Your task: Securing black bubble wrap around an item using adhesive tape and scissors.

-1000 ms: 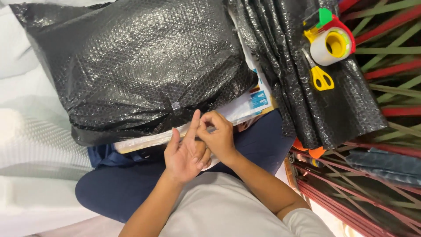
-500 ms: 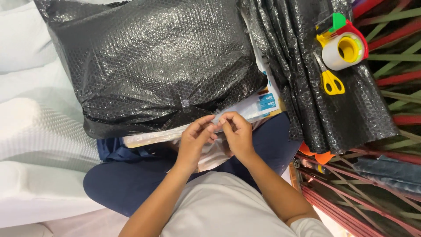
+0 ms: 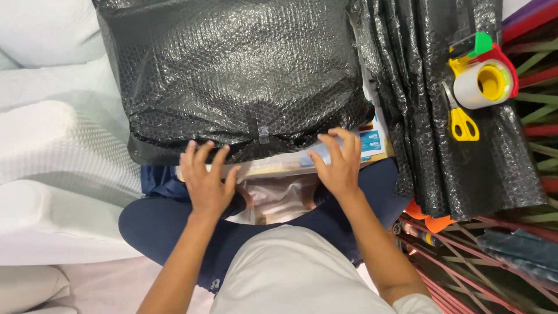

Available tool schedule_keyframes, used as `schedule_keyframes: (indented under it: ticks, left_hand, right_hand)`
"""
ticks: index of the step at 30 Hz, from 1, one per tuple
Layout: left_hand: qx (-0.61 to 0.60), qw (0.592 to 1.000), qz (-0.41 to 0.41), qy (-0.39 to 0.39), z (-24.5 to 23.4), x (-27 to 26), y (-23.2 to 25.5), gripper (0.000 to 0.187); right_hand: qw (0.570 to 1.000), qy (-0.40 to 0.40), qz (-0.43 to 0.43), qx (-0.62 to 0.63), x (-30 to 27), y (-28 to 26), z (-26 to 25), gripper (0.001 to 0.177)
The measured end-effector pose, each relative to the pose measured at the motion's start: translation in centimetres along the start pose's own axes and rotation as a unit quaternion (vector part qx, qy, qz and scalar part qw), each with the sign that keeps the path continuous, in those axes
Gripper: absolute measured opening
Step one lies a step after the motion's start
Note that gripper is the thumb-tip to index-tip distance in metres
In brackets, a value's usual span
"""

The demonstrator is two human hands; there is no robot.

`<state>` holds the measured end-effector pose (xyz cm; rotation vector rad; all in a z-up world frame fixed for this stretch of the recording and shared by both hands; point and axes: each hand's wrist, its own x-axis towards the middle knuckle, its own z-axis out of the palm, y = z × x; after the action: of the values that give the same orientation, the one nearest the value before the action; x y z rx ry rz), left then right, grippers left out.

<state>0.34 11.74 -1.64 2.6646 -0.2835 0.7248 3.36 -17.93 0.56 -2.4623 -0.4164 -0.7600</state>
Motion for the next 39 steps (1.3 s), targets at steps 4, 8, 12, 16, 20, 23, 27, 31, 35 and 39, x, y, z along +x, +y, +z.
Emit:
schedule_keyframes:
  ticks: [4, 8, 12, 16, 20, 23, 27, 31, 35, 39]
  left_hand:
    - [0.006, 0.999, -0.016, -0.031, 0.7, 2.0, -2.6, 0.056]
    - [0.022, 0.999, -0.027, -0.037, 2.3, 2.2, -3.9, 0.051]
    - [0.032, 0.999, -0.026, -0.036, 2.6, 2.3, -4.2, 0.052]
    - [0.017, 0.999, 0.012, -0.027, 3.0, 2.1, -4.7, 0.050]
    - [0.030, 0.999, 0.012, -0.002, 3.4, 1.9, -4.3, 0.044]
    - [0.003, 1.000, 0.013, 0.020, 3.5, 3.6, -2.2, 0.043]
    - [-0.069, 0.996, 0.041, 0.035, 4.5, 7.1, 1.9, 0.033]
    - [-0.198, 0.979, 0.056, -0.001, 4.7, 11.0, 7.6, 0.028]
    - [-0.367, 0.925, -0.013, -0.098, 5.7, 13.4, 12.4, 0.033]
    - [-0.443, 0.870, -0.125, -0.179, 7.0, 14.8, 15.6, 0.031]
  right_hand:
    - [0.999, -0.009, -0.007, -0.032, 2.3, 1.5, 2.4, 0.047]
    - [0.993, -0.044, 0.054, -0.097, 2.7, 1.9, 3.9, 0.047]
    - [0.993, -0.043, 0.083, -0.069, 2.6, 1.9, 3.9, 0.042]
    - [0.997, -0.024, 0.076, -0.015, 2.2, 2.4, 2.3, 0.039]
    - [0.991, 0.097, 0.081, -0.044, 2.1, 2.6, -3.2, 0.006]
    - [0.964, 0.163, 0.114, -0.175, 2.2, 5.3, -8.2, 0.006]
    - [0.916, 0.154, 0.237, -0.286, 1.8, 10.5, -13.0, 0.022]
    - [0.911, 0.177, 0.240, -0.286, 3.4, 13.8, -14.6, 0.032]
    - [0.927, 0.088, 0.294, -0.216, 8.1, 16.4, -15.2, 0.059]
    - [0.909, -0.104, 0.361, -0.182, 11.6, 21.6, -14.2, 0.087]
